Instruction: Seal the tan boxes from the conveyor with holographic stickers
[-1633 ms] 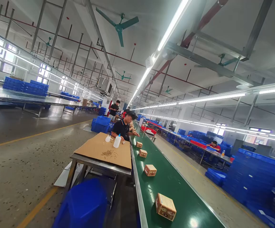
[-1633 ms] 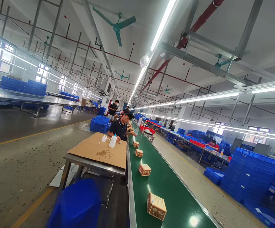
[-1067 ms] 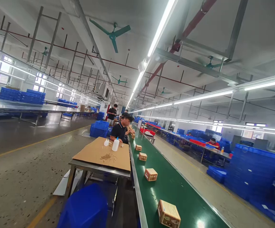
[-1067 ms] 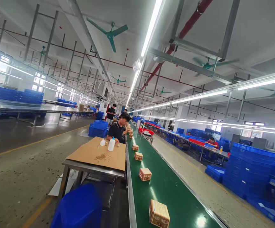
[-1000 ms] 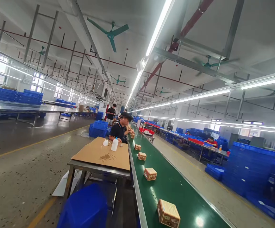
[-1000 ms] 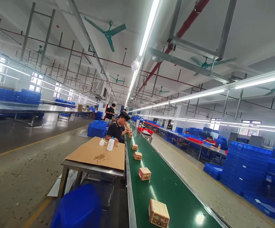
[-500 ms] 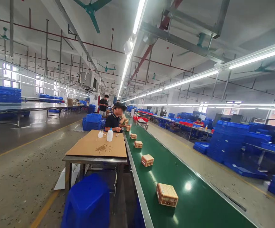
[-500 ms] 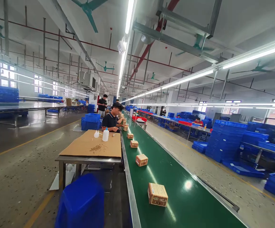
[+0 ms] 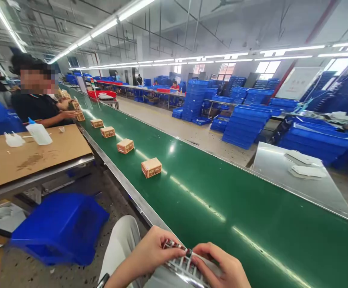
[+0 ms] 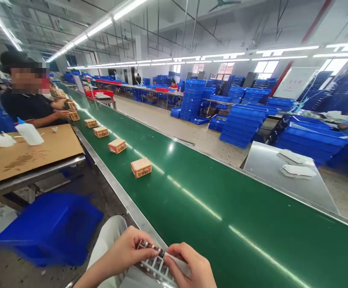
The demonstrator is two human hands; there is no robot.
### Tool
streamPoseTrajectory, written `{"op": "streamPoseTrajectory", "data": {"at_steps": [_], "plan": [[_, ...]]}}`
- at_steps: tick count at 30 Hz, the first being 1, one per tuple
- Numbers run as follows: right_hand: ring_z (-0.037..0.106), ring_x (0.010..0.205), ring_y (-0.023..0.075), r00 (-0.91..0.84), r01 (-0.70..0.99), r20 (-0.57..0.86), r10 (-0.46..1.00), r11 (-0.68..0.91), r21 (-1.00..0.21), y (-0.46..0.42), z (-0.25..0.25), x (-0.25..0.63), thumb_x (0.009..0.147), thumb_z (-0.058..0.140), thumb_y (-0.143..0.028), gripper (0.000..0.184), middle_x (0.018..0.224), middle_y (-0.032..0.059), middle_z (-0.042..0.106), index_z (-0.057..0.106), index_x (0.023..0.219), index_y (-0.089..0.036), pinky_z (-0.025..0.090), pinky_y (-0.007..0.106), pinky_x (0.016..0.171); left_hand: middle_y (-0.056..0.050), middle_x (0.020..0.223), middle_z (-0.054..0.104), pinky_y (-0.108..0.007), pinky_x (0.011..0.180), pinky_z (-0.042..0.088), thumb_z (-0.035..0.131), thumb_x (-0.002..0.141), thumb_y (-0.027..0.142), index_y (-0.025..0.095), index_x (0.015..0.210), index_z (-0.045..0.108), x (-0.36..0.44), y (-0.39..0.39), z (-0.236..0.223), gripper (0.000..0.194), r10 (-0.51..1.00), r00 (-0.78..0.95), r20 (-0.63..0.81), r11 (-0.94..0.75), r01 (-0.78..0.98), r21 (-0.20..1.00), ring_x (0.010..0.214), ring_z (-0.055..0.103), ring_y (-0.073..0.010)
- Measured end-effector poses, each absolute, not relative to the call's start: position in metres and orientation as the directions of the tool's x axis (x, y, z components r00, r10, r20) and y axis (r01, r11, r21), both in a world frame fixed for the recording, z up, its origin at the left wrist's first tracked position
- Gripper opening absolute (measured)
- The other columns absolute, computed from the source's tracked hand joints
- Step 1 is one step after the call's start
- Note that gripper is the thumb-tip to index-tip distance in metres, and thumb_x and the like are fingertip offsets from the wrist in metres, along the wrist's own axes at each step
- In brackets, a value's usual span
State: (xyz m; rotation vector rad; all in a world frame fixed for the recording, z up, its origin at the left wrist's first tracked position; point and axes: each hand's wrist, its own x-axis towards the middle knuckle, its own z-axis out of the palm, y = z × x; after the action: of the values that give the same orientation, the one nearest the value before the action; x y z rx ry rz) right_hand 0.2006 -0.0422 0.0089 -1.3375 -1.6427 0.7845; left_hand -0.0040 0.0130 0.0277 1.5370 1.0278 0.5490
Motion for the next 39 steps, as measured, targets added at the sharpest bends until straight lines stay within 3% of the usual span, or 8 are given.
{"op": "streamPoseTrajectory", "data": {"at_steps": [7, 10, 17, 20, 26, 28, 33, 39], "plan": [[0.062, 0.061, 0.0139, -0.059, 0.449, 0.189, 0.98, 0.195, -0.872, -0.051, 0.02, 0.201, 0.093, 0.053, -0.054, 0.036, 0.07, -0.0004, 0.068, 0.068, 0.081, -0.023, 0.05, 0.02, 0.061, 0.001, 0.061, 0.063, -0.02, 0.052, 0.031, 0.076, 0.074, 0.034, 0.013, 0.083, 0.08, -0.005, 0.011, 0.036, 0.023, 0.796, 0.562, -0.225, 0.075, 0.279, 0.957, 0.057, 0.043, -0.0095], [0.061, 0.062, 0.0143, -0.061, 0.444, 0.159, 0.985, 0.17, -0.88, -0.052, 0.019, 0.203, 0.094, 0.051, -0.053, 0.037, 0.069, -0.0003, 0.067, 0.067, 0.079, -0.023, 0.049, 0.02, 0.061, 0.0, 0.063, 0.062, -0.02, 0.054, 0.033, 0.072, 0.079, 0.036, 0.012, 0.086, 0.079, -0.004, 0.011, 0.036, 0.026, 0.76, 0.61, -0.226, 0.097, 0.237, 0.967, 0.059, 0.043, -0.0094], [0.059, 0.062, 0.0145, -0.064, 0.441, 0.136, 0.989, 0.15, -0.885, -0.054, 0.014, 0.204, 0.094, 0.05, -0.052, 0.038, 0.068, 0.0001, 0.064, 0.065, 0.077, -0.022, 0.048, 0.02, 0.061, 0.005, 0.053, 0.037, -0.022, 0.049, 0.022, 0.064, 0.086, 0.04, 0.01, 0.065, 0.069, -0.001, 0.012, 0.04, 0.037, 0.748, 0.64, -0.174, 0.014, 0.247, 0.969, 0.055, 0.028, -0.0077], [0.059, 0.063, 0.0147, -0.077, 0.427, 0.104, 0.992, 0.127, -0.895, -0.056, 0.014, 0.205, 0.094, 0.05, -0.052, 0.037, 0.069, 0.0001, 0.064, 0.065, 0.078, -0.023, 0.048, 0.02, 0.062, 0.006, 0.052, 0.033, -0.022, 0.048, 0.021, 0.065, 0.085, 0.039, 0.011, 0.061, 0.066, -0.001, 0.012, 0.04, 0.037, 0.746, 0.642, -0.18, -0.003, 0.273, 0.962, 0.054, 0.026, -0.0072], [0.058, 0.062, 0.0142, -0.093, 0.448, 0.098, 0.991, 0.13, -0.884, -0.058, 0.011, 0.205, 0.095, 0.049, -0.052, 0.038, 0.069, -0.0006, 0.064, 0.065, 0.078, -0.023, 0.046, 0.02, 0.058, 0.001, 0.066, 0.063, -0.02, 0.055, 0.034, 0.07, 0.081, 0.035, 0.013, 0.09, 0.078, 0.0, 0.008, 0.036, 0.025, 0.758, 0.617, -0.21, 0.022, 0.298, 0.954, 0.059, 0.045, -0.0094], [0.058, 0.061, 0.0141, -0.085, 0.453, 0.113, 0.99, 0.14, -0.881, -0.059, 0.011, 0.203, 0.096, 0.048, -0.053, 0.039, 0.068, -0.0008, 0.064, 0.065, 0.077, -0.023, 0.046, 0.021, 0.057, -0.002, 0.072, 0.069, -0.021, 0.059, 0.038, 0.068, 0.083, 0.035, 0.013, 0.091, 0.079, 0.0, 0.007, 0.036, 0.025, 0.754, 0.628, -0.192, 0.019, 0.271, 0.962, 0.063, 0.051, -0.011], [0.06, 0.061, 0.0145, -0.07, 0.455, 0.151, 0.986, 0.166, -0.875, -0.061, 0.012, 0.2, 0.096, 0.048, -0.051, 0.037, 0.068, 0.0001, 0.065, 0.066, 0.079, -0.024, 0.049, 0.02, 0.059, -0.005, 0.076, 0.075, -0.022, 0.061, 0.042, 0.066, 0.085, 0.038, 0.012, 0.089, 0.08, 0.002, 0.005, 0.036, 0.03, 0.759, 0.63, -0.166, 0.035, 0.216, 0.976, 0.065, 0.058, -0.0136], [0.068, 0.076, 0.0166, -0.038, 0.539, 0.342, 0.939, 0.308, -0.784, -0.063, 0.008, 0.21, 0.093, 0.06, -0.037, 0.016, 0.086, 0.0031, 0.072, 0.069, 0.097, -0.024, 0.055, 0.022, 0.07, -0.004, 0.076, 0.075, -0.022, 0.061, 0.041, 0.065, 0.086, 0.035, 0.013, 0.088, 0.081, 0.004, 0.0, 0.034, 0.026, 0.782, 0.604, -0.153, 0.017, 0.226, 0.974, 0.063, 0.057, -0.0131]]}}
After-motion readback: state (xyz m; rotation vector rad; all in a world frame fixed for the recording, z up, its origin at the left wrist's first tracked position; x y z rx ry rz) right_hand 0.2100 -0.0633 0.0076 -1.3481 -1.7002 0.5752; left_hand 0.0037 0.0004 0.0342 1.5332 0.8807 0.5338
